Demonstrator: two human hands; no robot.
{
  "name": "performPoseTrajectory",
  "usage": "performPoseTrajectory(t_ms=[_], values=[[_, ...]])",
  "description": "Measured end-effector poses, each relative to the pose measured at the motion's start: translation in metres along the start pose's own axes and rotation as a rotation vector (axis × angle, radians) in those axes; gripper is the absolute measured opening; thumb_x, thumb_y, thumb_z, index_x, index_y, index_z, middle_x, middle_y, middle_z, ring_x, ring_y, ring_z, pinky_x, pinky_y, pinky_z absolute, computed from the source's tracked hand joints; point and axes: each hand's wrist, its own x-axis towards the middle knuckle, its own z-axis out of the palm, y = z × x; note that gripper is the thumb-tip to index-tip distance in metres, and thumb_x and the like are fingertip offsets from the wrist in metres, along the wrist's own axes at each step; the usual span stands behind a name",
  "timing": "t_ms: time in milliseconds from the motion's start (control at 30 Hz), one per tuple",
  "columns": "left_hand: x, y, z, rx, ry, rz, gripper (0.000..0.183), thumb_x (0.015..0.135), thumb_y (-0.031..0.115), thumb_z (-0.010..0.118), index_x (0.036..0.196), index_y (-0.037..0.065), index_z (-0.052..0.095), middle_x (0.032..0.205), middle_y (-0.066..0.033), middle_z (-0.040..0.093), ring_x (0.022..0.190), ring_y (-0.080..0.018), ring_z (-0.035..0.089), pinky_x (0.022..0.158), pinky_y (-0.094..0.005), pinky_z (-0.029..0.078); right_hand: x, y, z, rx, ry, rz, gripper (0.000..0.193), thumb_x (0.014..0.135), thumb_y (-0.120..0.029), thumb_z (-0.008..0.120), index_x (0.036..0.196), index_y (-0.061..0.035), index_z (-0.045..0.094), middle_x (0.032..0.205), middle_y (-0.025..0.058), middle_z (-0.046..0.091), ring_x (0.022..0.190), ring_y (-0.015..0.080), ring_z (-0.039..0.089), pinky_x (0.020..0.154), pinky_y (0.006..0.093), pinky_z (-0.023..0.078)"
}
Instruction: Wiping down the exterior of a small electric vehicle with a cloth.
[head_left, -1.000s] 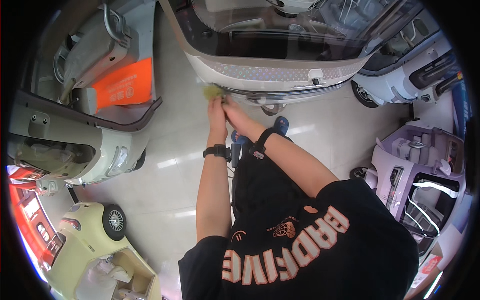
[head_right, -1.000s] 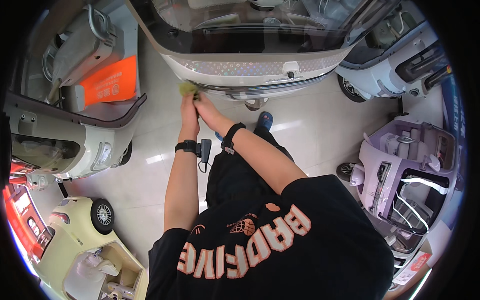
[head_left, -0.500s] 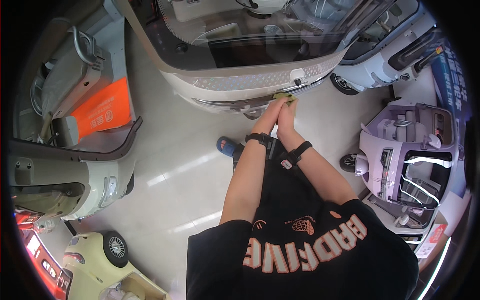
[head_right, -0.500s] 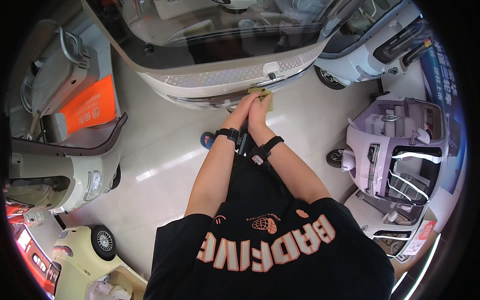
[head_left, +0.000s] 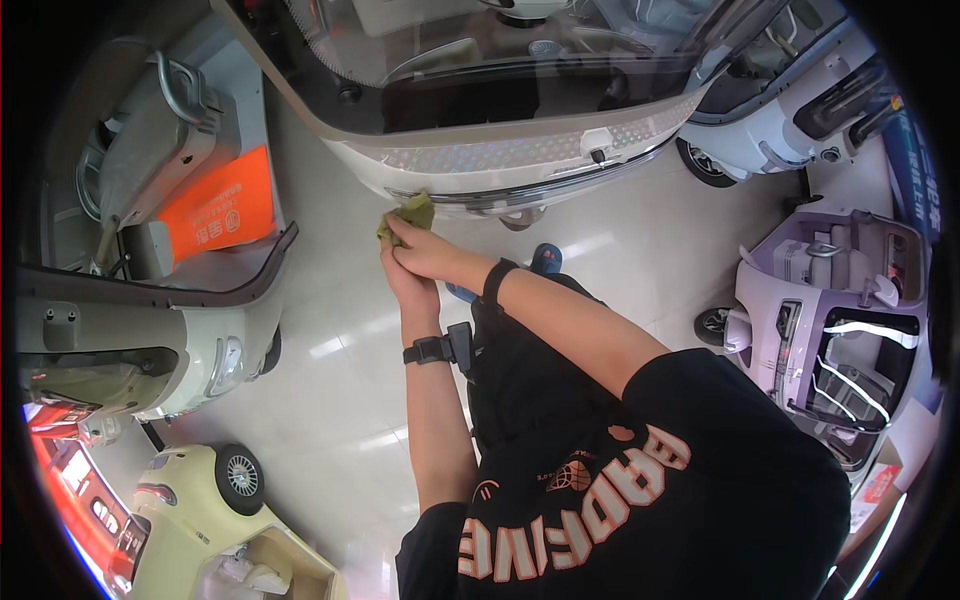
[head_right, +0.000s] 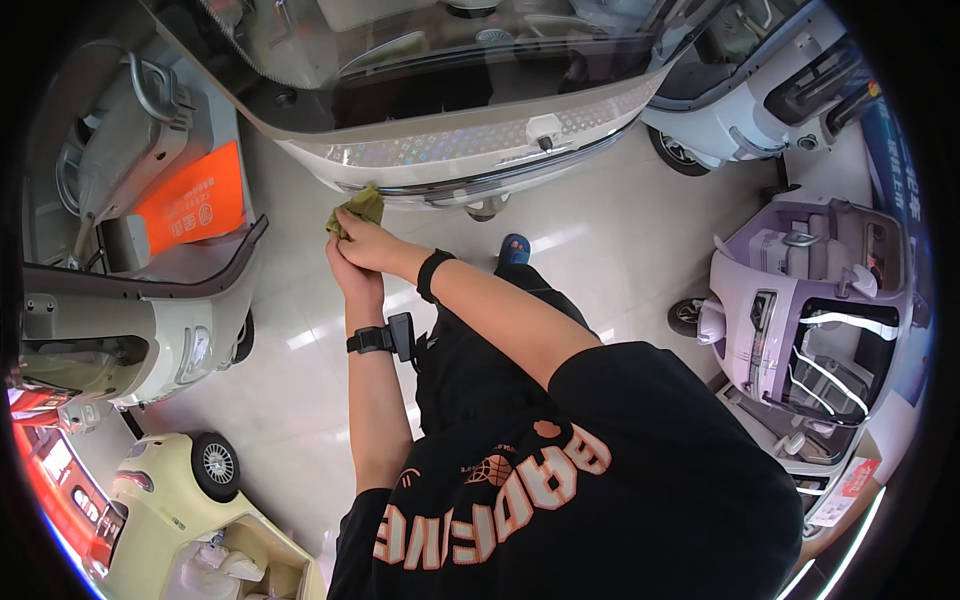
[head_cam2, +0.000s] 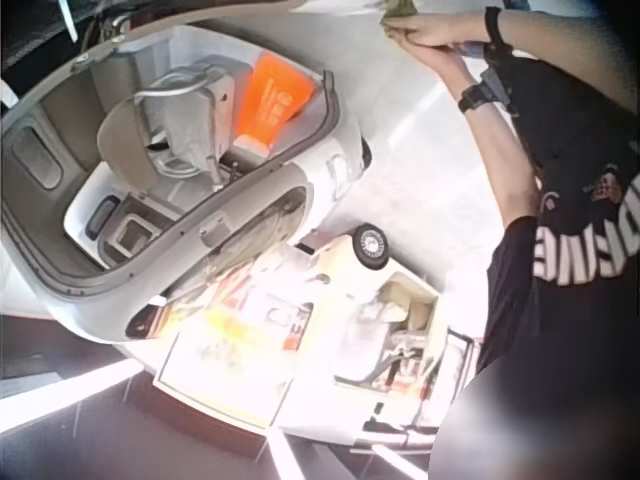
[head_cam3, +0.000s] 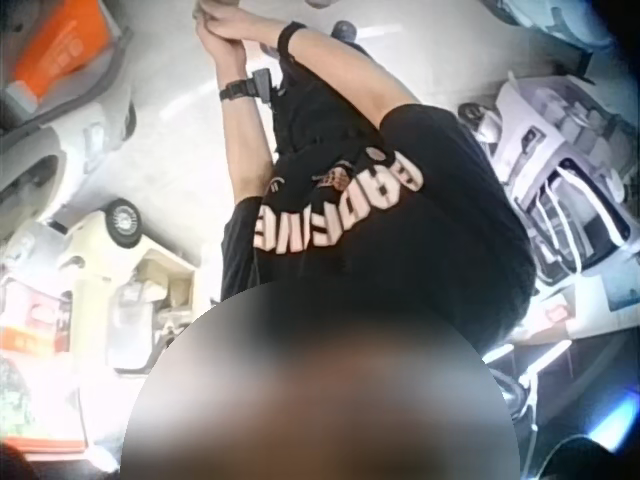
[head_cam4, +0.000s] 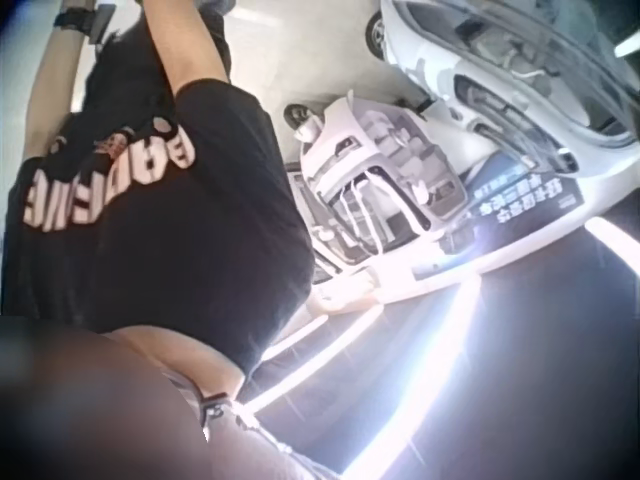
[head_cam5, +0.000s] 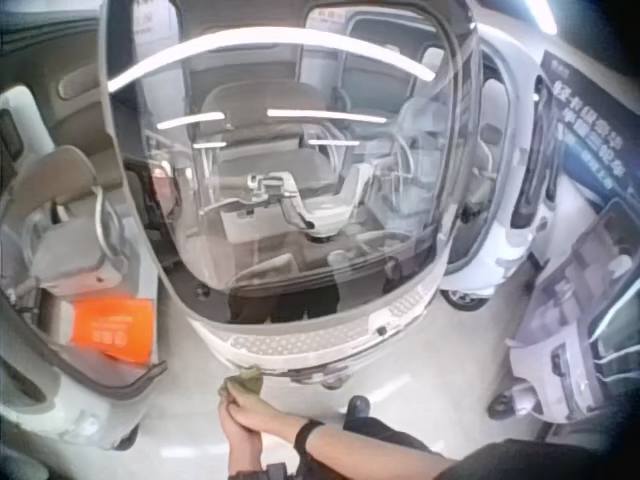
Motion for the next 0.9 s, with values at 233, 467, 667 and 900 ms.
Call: performPoseTrajectory(t_ms=[233,467,667,900], values=[[-0.006,-0.063,0.049,0.351,-0.198,-0.048,0.054,0.108,0.033,0.054,0.152,0.002,0.049,0.143,-0.0125,0.061,0.134,-0.0234,0.056,0.113,-0.0379,0.045,-0.041,-0.033,-0.098,0.12,0.188,0.056,0.063,0.099,-0.013,0.053,0.157,0.0071,0.038,0.157,0.0332,0.043,0.151,0.0456,0.038,0.126,0.0437,0.029],[-0.01,-0.214,0.144,0.498,-0.608,-0.341,0.046,0.106,0.032,0.058,0.14,0.001,0.063,0.141,-0.0104,0.064,0.13,-0.0224,0.058,0.114,-0.0345,0.042,-0.089,0.041,-0.239,0.268,0.757,0.21,0.049,0.097,-0.008,0.056,0.143,0.0061,0.048,0.131,0.0249,0.061,0.122,0.0381,0.058,0.109,0.0447,0.044],[-0.001,-0.219,0.134,0.361,-0.467,-0.274,0.044,0.108,0.029,0.051,0.139,0.001,0.062,0.14,-0.0136,0.063,0.13,-0.0225,0.057,0.112,-0.0341,0.043,-0.057,0.08,-0.226,0.281,0.673,0.278,0.073,0.101,-0.015,0.049,0.162,0.0113,0.018,0.158,0.0324,0.038,0.147,0.0369,0.04,0.122,0.0415,0.032],[0.003,-0.08,0.096,0.262,-0.214,-0.028,0.054,0.109,0.036,0.049,0.152,0.002,0.051,0.148,-0.0139,0.057,0.138,-0.0253,0.053,0.117,-0.0374,0.042,0.064,0.142,-0.067,-0.355,0.786,0.417,0.077,0.105,-0.019,0.045,0.166,0.0097,0.007,0.172,0.0334,0.015,0.161,0.0402,0.019,0.13,0.0388,0.019]])
